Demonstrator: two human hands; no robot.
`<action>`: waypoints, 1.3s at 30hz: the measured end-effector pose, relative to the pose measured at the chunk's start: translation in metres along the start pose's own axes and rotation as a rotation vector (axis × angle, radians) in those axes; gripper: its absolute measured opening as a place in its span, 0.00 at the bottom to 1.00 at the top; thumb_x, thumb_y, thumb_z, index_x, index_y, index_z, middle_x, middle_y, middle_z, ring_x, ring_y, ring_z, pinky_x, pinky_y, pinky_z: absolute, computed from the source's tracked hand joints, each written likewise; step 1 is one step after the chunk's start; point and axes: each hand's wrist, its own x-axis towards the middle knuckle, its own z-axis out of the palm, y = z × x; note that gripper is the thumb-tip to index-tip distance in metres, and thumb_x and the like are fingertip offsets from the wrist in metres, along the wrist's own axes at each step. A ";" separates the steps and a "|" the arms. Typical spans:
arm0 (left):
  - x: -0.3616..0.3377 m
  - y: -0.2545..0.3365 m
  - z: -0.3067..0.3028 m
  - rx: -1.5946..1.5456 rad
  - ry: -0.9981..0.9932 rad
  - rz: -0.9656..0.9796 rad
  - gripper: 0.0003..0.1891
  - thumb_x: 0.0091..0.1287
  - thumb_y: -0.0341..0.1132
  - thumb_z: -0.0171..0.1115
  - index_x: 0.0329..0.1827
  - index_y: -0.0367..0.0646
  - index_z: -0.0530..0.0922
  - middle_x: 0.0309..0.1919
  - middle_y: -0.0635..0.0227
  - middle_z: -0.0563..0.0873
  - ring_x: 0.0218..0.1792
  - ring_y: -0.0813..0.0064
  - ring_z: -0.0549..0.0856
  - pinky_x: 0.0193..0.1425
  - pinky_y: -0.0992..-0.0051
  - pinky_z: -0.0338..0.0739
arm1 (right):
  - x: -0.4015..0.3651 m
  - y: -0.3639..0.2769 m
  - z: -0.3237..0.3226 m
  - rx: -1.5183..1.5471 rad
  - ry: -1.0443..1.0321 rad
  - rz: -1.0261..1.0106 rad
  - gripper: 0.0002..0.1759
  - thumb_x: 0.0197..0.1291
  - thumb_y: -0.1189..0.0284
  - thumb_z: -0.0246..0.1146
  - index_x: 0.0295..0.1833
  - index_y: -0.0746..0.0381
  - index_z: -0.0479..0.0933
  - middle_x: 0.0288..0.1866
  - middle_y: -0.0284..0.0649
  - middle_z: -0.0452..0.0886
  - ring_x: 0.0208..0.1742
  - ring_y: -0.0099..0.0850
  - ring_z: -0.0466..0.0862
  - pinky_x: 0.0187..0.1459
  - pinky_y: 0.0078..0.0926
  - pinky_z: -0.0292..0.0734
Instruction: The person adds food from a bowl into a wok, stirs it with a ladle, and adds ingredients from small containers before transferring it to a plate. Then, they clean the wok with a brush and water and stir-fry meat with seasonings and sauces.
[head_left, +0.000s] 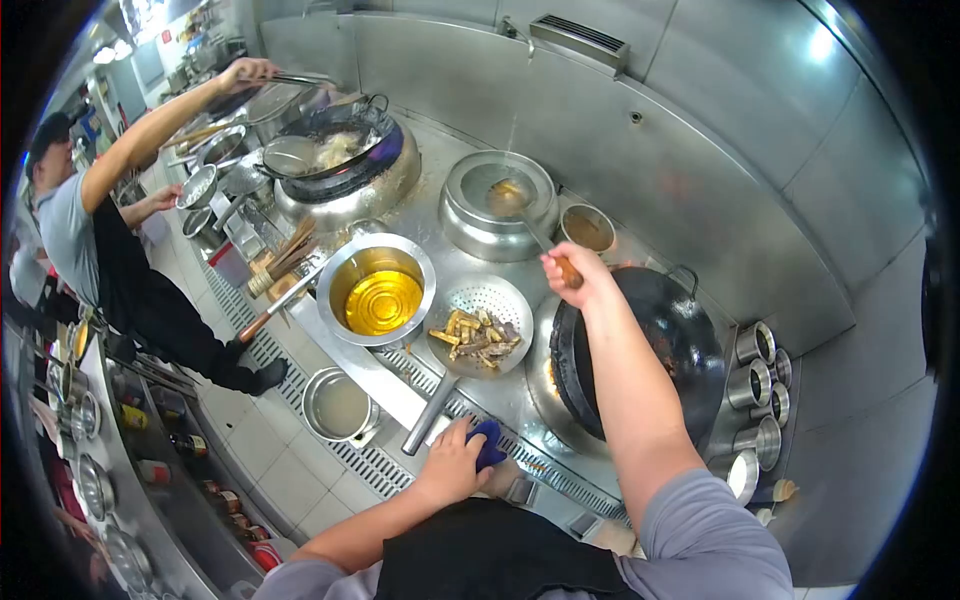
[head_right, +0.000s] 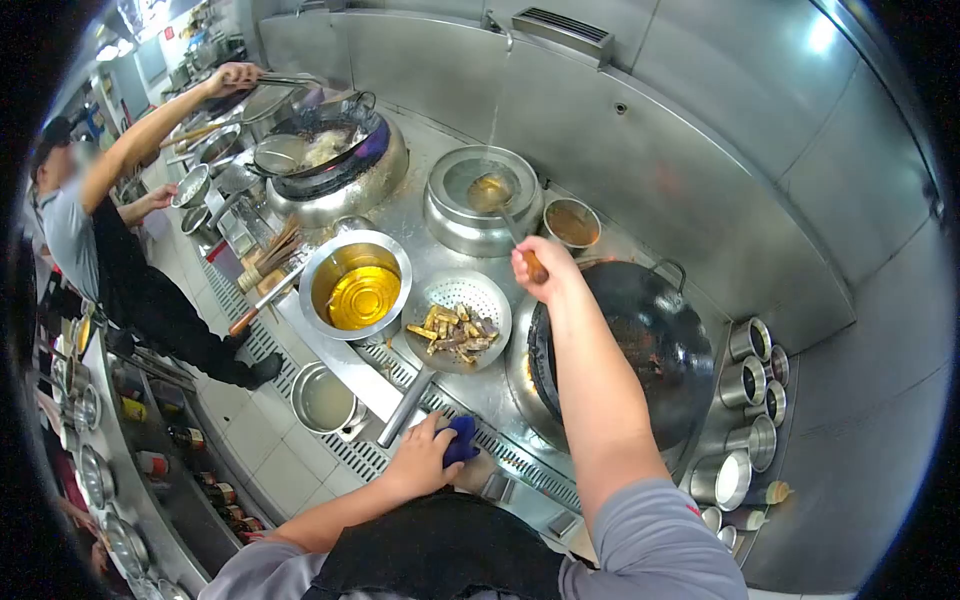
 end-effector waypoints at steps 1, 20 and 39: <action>-0.004 0.006 -0.003 0.015 -0.007 0.007 0.30 0.54 0.45 0.69 0.57 0.39 0.72 0.63 0.45 0.65 0.63 0.47 0.69 0.67 0.55 0.64 | -0.002 0.001 0.000 0.015 -0.006 -0.007 0.05 0.54 0.76 0.56 0.33 0.66 0.68 0.21 0.33 0.72 0.16 0.23 0.71 0.15 0.20 0.65; 0.081 0.184 0.060 0.292 -0.082 0.593 0.18 0.64 0.38 0.54 0.53 0.35 0.77 0.51 0.54 0.81 0.54 0.58 0.78 0.58 0.62 0.71 | -0.308 0.051 -0.112 -0.009 0.072 -0.173 0.11 0.57 0.73 0.54 0.44 0.69 0.70 0.24 0.34 0.74 0.18 0.20 0.72 0.16 0.16 0.65; 0.050 0.078 0.018 0.036 0.347 0.290 0.19 0.50 0.34 0.68 0.45 0.38 0.77 0.43 0.53 0.79 0.49 0.54 0.77 0.56 0.58 0.70 | -0.191 0.049 -0.042 -0.542 0.333 -0.540 0.04 0.57 0.77 0.55 0.38 0.60 0.70 0.19 0.31 0.69 0.12 0.23 0.69 0.12 0.24 0.63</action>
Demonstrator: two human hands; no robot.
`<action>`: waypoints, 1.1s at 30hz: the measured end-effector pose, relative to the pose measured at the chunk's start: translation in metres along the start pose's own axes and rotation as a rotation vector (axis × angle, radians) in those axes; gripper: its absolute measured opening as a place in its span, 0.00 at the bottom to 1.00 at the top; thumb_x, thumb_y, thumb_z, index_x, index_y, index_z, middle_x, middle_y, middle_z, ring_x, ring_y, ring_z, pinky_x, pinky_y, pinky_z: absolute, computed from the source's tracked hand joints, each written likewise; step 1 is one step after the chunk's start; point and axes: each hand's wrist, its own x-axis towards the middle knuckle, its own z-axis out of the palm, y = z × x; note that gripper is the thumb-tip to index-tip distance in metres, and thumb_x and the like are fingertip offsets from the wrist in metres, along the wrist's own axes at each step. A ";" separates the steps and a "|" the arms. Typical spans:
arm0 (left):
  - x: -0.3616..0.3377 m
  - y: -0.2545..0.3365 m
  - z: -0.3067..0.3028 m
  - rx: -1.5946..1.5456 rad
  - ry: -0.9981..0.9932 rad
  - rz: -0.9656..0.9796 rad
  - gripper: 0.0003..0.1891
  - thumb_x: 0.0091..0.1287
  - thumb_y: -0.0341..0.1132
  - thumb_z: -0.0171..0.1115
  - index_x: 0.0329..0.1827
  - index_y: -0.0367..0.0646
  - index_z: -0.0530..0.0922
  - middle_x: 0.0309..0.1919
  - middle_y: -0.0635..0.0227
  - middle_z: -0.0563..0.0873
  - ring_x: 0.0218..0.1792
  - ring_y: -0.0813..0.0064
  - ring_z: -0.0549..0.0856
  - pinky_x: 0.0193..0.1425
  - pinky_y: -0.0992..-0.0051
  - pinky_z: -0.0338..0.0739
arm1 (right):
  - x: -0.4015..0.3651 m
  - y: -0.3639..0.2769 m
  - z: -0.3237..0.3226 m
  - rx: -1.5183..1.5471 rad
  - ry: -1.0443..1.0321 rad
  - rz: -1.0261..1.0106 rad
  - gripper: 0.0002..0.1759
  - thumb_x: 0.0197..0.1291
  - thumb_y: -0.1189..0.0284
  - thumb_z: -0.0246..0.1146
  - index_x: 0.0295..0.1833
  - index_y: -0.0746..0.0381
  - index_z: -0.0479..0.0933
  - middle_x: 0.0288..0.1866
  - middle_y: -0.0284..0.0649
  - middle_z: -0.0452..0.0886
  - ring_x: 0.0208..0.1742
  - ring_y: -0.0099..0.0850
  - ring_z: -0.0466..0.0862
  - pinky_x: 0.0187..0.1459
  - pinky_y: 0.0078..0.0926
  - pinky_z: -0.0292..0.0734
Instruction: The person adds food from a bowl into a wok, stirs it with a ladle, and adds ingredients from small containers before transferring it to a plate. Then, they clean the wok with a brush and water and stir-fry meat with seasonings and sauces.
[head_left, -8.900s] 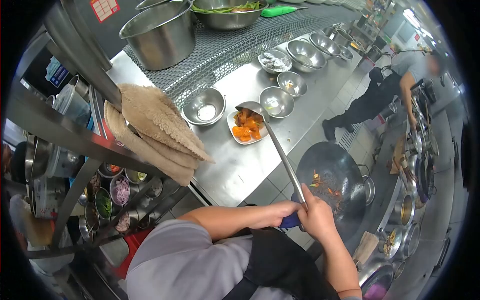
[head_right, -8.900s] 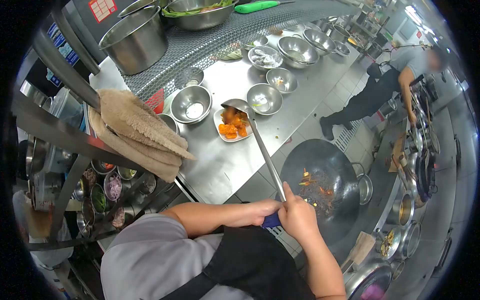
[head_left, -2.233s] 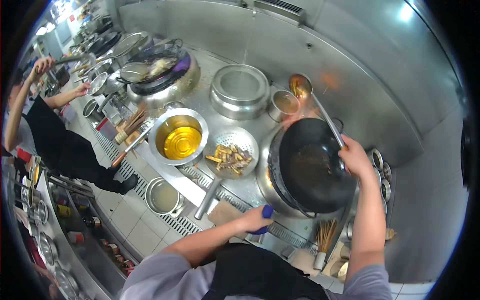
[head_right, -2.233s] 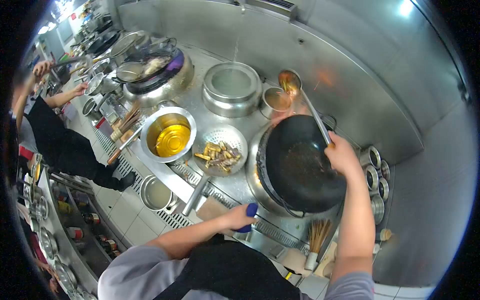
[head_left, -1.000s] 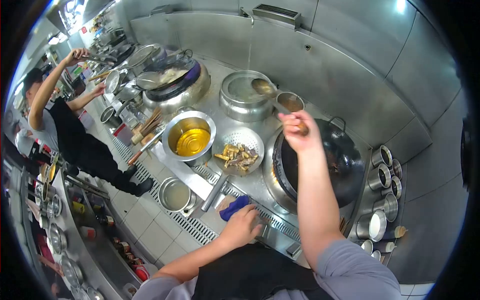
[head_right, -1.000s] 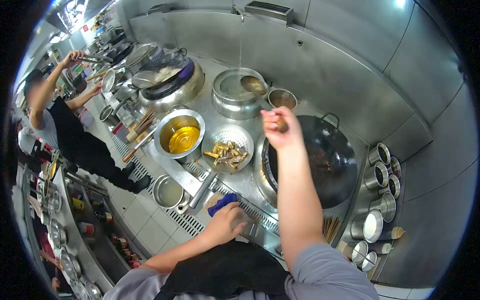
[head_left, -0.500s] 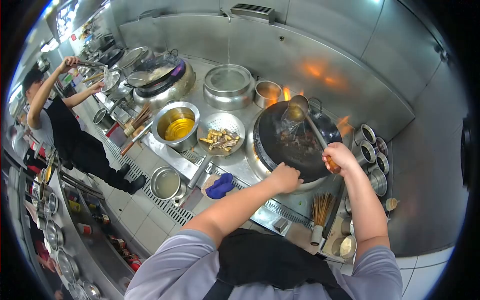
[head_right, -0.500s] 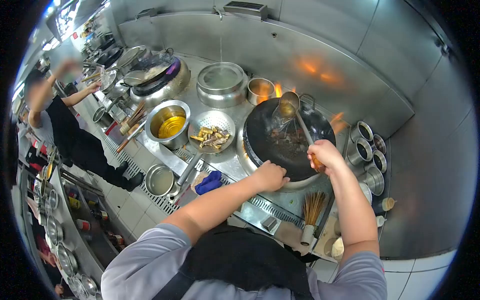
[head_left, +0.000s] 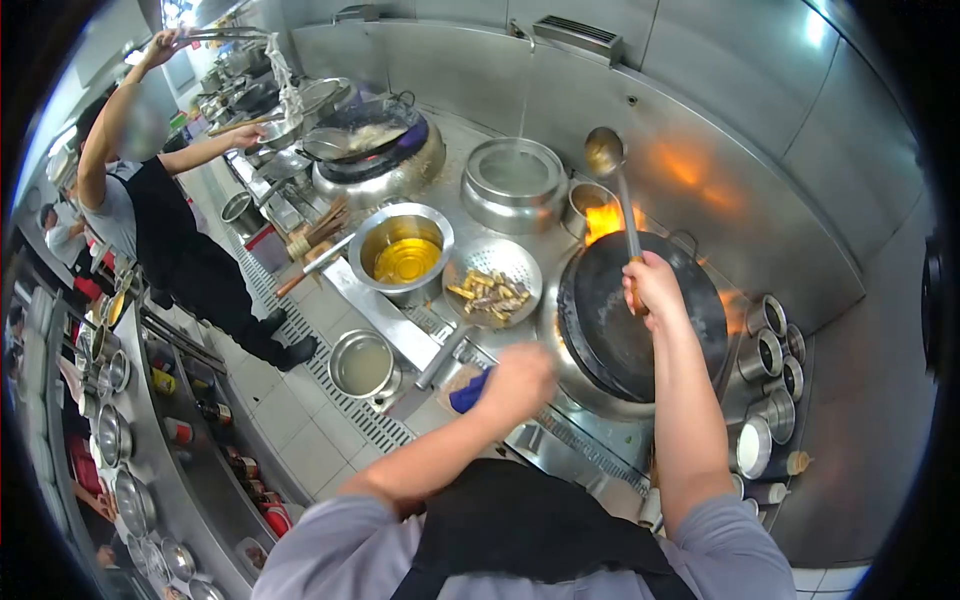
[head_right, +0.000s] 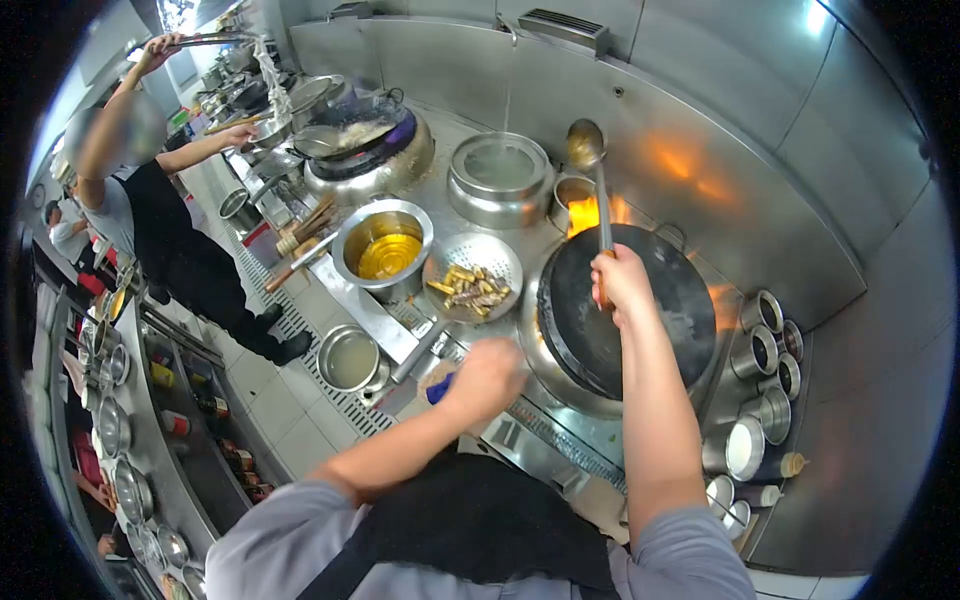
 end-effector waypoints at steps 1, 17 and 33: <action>-0.019 -0.033 -0.006 0.111 -0.056 -0.213 0.19 0.50 0.34 0.67 0.45 0.37 0.77 0.47 0.51 0.79 0.51 0.52 0.77 0.56 0.58 0.71 | 0.021 -0.004 0.013 0.011 -0.026 0.032 0.02 0.56 0.77 0.55 0.34 0.60 0.69 0.19 0.31 0.69 0.12 0.23 0.69 0.12 0.24 0.63; -0.116 -0.112 -0.057 0.099 -0.531 -0.703 0.34 0.63 0.31 0.49 0.76 0.50 0.56 0.46 0.41 0.78 0.39 0.46 0.84 0.44 0.57 0.79 | 0.158 0.003 0.136 1.202 -0.382 0.494 0.09 0.55 0.78 0.55 0.39 0.68 0.64 0.21 0.32 0.70 0.17 0.22 0.72 0.18 0.18 0.63; -0.053 -0.055 -0.075 -0.093 -0.252 -0.276 0.22 0.62 0.41 0.61 0.58 0.42 0.74 0.44 0.54 0.79 0.41 0.52 0.83 0.45 0.58 0.79 | -0.117 0.020 -0.048 1.000 -0.199 0.368 0.19 0.59 0.72 0.51 0.52 0.71 0.72 0.23 0.33 0.71 0.14 0.23 0.68 0.11 0.22 0.61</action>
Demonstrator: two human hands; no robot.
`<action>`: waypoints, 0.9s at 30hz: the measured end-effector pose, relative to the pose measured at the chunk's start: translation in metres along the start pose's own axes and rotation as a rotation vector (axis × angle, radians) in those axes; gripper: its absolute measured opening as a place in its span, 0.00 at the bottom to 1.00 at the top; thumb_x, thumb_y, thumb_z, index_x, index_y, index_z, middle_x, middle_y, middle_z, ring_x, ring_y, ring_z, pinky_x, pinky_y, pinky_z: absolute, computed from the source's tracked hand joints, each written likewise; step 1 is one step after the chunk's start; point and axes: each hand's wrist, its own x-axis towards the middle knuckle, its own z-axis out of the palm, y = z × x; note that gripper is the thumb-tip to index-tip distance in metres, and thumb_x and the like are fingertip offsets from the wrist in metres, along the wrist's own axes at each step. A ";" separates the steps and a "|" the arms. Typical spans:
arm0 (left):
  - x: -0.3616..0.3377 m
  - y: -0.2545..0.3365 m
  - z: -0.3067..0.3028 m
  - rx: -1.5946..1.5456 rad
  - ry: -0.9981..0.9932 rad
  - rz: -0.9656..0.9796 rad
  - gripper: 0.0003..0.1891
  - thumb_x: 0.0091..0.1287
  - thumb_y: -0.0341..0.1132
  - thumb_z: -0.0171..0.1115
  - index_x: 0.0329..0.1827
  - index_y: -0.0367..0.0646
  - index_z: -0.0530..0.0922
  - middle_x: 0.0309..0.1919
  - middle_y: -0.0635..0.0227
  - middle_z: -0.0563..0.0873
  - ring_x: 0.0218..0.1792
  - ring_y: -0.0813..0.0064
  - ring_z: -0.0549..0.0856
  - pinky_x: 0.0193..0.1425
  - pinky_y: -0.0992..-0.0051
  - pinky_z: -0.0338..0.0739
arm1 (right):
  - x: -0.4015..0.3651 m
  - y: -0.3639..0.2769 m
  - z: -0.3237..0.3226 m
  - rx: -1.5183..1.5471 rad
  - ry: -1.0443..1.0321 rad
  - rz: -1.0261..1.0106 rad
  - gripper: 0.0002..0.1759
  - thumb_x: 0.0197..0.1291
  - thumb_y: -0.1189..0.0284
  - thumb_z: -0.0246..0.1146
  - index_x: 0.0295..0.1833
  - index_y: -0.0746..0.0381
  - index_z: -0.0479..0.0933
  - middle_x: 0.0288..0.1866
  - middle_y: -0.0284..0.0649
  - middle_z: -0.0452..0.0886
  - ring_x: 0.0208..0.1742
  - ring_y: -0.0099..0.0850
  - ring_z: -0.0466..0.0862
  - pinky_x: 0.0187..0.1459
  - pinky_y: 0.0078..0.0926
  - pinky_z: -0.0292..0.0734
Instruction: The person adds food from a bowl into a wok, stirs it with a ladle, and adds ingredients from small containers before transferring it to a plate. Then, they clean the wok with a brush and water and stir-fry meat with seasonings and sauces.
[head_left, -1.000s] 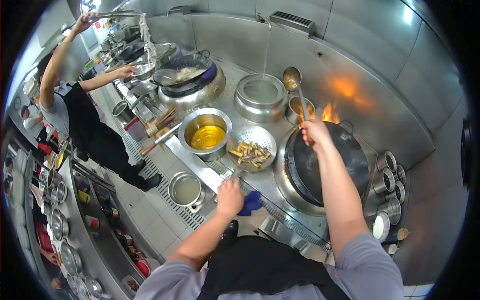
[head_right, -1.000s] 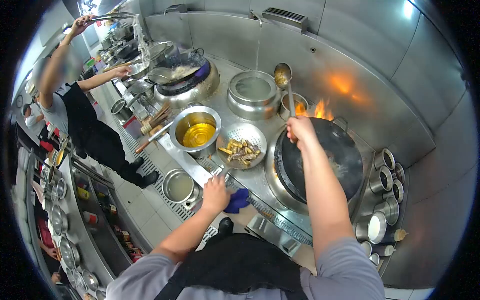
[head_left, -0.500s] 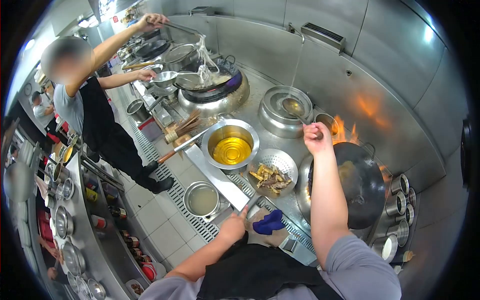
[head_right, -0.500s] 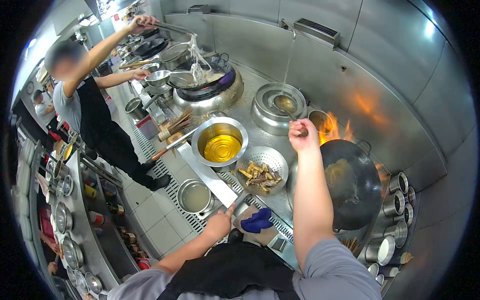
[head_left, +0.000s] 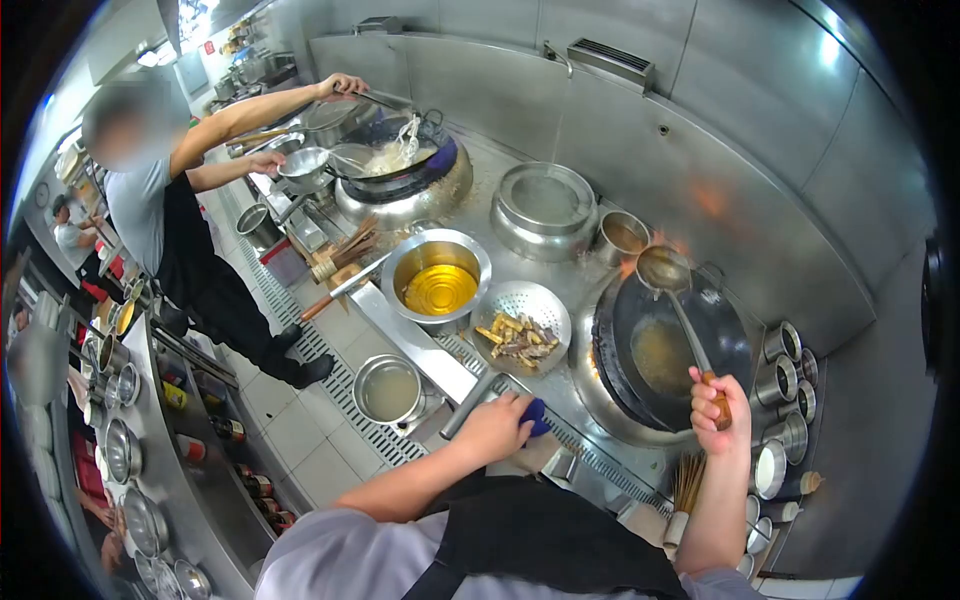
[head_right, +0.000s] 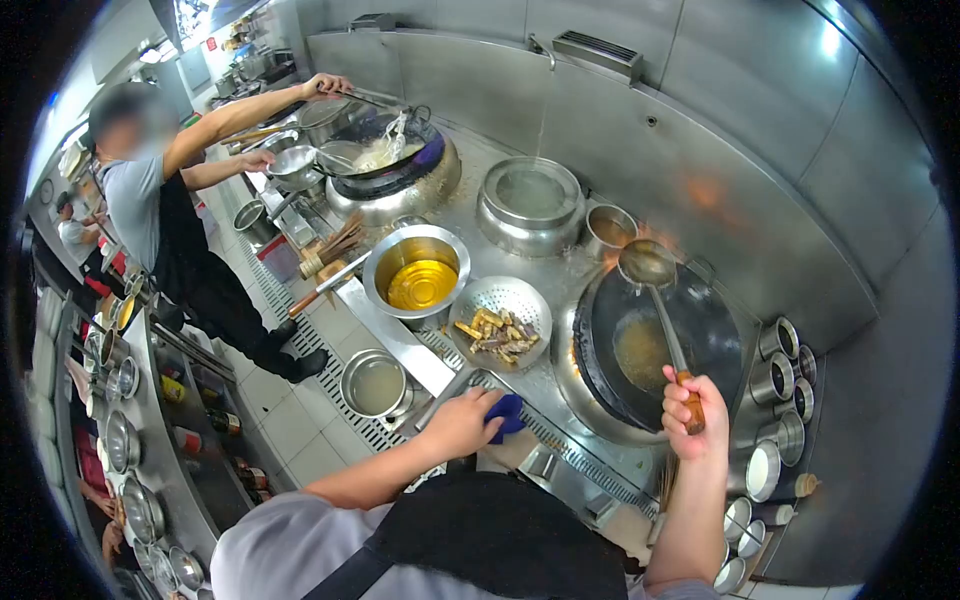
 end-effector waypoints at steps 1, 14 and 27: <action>0.002 0.011 0.007 -0.045 -0.024 0.063 0.22 0.62 0.41 0.61 0.58 0.42 0.74 0.45 0.54 0.80 0.42 0.52 0.83 0.45 0.59 0.79 | -0.012 -0.002 -0.013 0.004 0.012 -0.004 0.19 0.59 0.72 0.51 0.52 0.71 0.72 0.23 0.33 0.71 0.14 0.23 0.68 0.11 0.22 0.61; 0.016 0.117 0.038 -0.292 -0.407 0.244 0.20 0.65 0.38 0.61 0.57 0.37 0.76 0.47 0.55 0.82 0.40 0.65 0.86 0.47 0.68 0.78 | -0.132 0.001 -0.102 -1.869 0.910 -0.386 0.19 0.53 0.73 0.55 0.50 0.72 0.71 0.37 0.57 0.81 0.37 0.50 0.84 0.41 0.42 0.80; 0.040 0.091 0.011 -0.600 -0.240 0.006 0.27 0.69 0.42 0.61 0.66 0.36 0.68 0.48 0.60 0.82 0.45 0.72 0.82 0.51 0.72 0.76 | -0.049 0.100 -0.141 -1.757 0.522 -0.461 0.28 0.66 0.54 0.55 0.59 0.67 0.73 0.42 0.49 0.82 0.42 0.37 0.84 0.44 0.38 0.78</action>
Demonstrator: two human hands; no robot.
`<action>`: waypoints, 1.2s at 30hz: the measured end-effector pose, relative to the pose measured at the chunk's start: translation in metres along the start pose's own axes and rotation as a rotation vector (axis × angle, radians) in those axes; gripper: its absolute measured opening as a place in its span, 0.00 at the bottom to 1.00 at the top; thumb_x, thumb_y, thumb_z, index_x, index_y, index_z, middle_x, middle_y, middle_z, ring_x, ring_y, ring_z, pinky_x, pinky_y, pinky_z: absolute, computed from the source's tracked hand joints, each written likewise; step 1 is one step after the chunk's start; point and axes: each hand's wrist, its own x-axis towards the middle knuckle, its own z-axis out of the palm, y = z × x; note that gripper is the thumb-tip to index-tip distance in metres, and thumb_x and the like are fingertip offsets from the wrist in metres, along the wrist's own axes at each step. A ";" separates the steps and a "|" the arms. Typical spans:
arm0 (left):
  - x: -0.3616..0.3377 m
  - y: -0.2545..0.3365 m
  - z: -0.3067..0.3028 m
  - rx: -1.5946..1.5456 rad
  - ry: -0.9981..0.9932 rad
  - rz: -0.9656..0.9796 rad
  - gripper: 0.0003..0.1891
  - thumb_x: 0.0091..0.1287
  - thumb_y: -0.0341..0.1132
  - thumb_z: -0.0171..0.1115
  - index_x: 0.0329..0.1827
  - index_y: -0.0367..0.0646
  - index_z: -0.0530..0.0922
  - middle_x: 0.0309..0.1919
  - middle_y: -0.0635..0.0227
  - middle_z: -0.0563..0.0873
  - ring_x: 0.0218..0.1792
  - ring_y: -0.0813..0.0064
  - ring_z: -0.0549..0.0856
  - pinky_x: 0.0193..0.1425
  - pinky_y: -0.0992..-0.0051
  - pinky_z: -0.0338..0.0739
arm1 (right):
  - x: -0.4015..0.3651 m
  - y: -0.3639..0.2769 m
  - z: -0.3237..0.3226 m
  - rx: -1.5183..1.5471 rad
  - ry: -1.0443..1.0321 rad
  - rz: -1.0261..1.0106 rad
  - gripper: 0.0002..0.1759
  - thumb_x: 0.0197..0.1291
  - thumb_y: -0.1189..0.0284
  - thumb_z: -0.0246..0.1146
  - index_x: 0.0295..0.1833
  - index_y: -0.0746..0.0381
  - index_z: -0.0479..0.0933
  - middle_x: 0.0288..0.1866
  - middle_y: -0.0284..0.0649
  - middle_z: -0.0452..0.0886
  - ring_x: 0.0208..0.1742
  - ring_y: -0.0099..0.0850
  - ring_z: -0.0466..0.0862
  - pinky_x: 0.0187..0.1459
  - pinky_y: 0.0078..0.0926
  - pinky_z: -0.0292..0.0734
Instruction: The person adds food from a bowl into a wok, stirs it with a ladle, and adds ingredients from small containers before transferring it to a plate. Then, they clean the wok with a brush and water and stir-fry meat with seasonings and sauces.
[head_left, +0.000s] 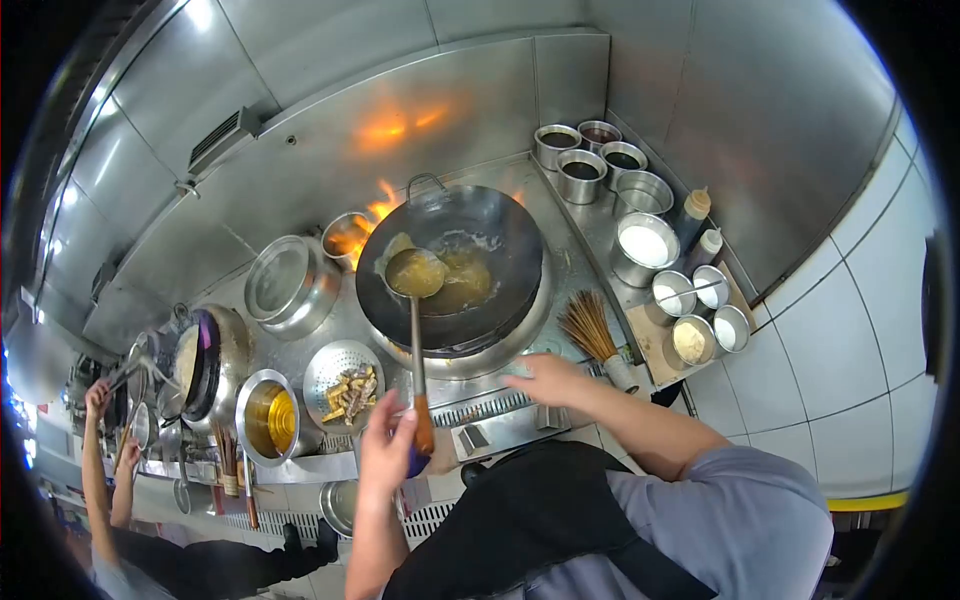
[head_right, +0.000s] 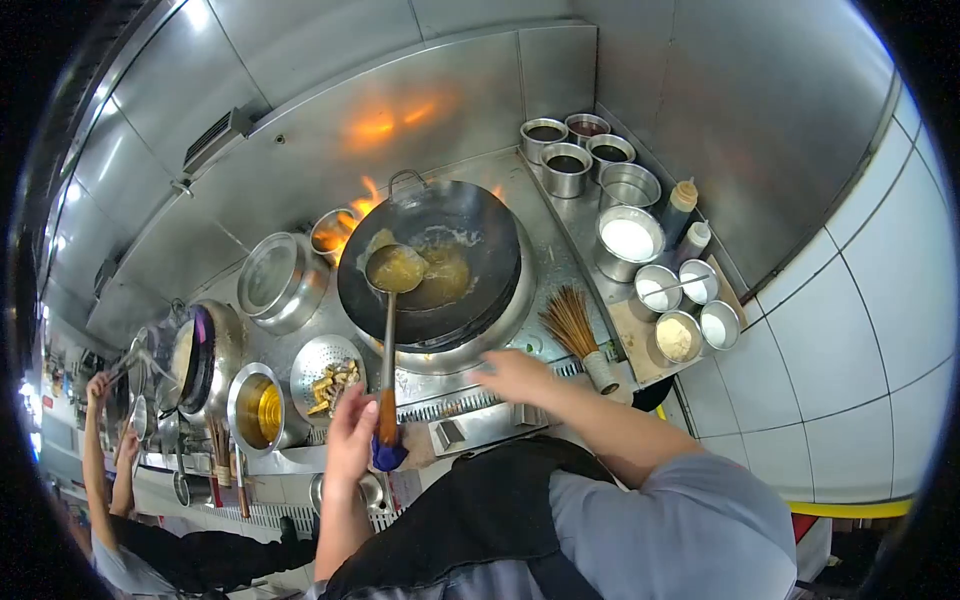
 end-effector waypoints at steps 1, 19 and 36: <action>0.003 -0.007 -0.017 0.041 0.025 0.002 0.27 0.68 0.41 0.62 0.65 0.35 0.69 0.48 0.59 0.82 0.45 0.72 0.82 0.51 0.72 0.76 | -0.014 0.014 -0.017 -0.210 -0.150 0.291 0.27 0.64 0.57 0.56 0.59 0.67 0.73 0.50 0.55 0.79 0.56 0.42 0.79 0.54 0.43 0.74; 0.013 0.054 -0.021 0.872 -0.115 -0.093 0.24 0.55 0.33 0.56 0.59 0.42 0.74 0.38 0.49 0.85 0.43 0.49 0.84 0.47 0.55 0.78 | 0.063 -0.025 -0.168 -0.276 0.155 -0.150 0.38 0.54 0.68 0.60 0.73 0.44 0.61 0.45 0.56 0.81 0.44 0.49 0.82 0.44 0.42 0.77; 0.006 0.071 -0.002 1.200 -0.175 -0.172 0.11 0.57 0.36 0.63 0.43 0.51 0.86 0.42 0.69 0.88 0.46 0.65 0.86 0.42 0.63 0.79 | 0.199 -0.026 -0.079 -0.860 -0.294 -0.446 0.40 0.51 0.65 0.69 0.71 0.54 0.64 0.46 0.53 0.82 0.45 0.47 0.83 0.48 0.43 0.77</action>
